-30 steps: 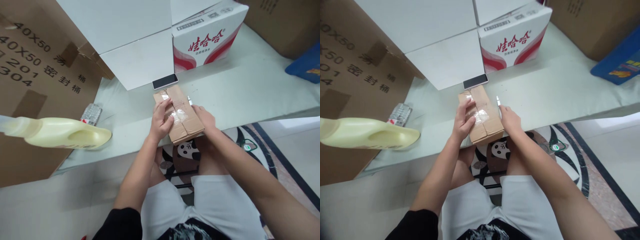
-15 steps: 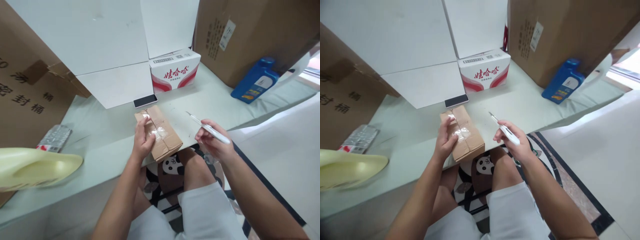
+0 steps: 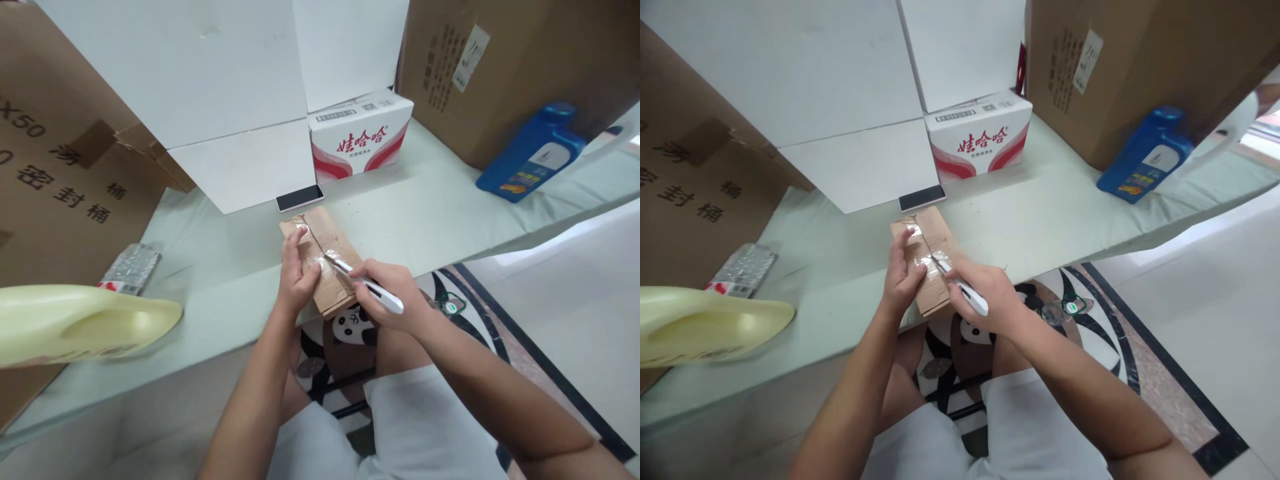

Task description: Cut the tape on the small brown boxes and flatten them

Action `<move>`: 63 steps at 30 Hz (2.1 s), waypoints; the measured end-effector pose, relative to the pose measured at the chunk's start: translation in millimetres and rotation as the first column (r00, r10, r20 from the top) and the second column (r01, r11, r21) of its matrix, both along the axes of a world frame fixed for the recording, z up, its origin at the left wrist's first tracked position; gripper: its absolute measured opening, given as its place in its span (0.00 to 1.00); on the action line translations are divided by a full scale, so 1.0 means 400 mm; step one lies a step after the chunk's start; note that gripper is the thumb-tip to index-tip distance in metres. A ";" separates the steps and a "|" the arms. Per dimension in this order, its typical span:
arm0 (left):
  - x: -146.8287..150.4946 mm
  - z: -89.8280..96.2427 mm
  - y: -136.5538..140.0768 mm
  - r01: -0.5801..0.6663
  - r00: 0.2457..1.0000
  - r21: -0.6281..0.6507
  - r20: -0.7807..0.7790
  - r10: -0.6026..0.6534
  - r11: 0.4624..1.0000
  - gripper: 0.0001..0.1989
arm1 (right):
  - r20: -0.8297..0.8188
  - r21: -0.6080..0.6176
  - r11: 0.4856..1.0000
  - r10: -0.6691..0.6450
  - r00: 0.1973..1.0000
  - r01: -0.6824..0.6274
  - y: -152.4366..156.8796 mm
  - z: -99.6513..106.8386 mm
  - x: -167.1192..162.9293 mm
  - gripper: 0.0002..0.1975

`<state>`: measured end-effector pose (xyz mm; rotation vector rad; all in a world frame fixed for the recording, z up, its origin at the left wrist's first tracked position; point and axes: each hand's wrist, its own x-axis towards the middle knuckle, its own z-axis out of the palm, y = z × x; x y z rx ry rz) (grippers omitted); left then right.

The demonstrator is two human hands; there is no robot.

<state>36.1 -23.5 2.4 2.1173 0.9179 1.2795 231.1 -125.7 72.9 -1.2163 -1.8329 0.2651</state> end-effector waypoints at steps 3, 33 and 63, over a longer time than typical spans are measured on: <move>0.000 -0.002 -0.002 0.015 1.000 -0.021 0.017 -0.015 1.000 0.33 | 0.082 0.066 0.998 -0.013 0.997 0.007 -0.002 0.000 -0.004 0.05; 0.002 -0.012 0.004 0.023 0.999 0.041 0.026 -0.024 0.999 0.31 | 0.168 0.040 0.997 -0.065 0.984 0.060 -0.072 0.063 -0.013 0.08; -0.093 0.053 0.002 -0.102 0.946 -0.202 0.282 0.157 0.974 0.20 | 0.065 -0.358 0.933 -0.006 0.998 0.029 -0.001 -0.282 0.121 0.22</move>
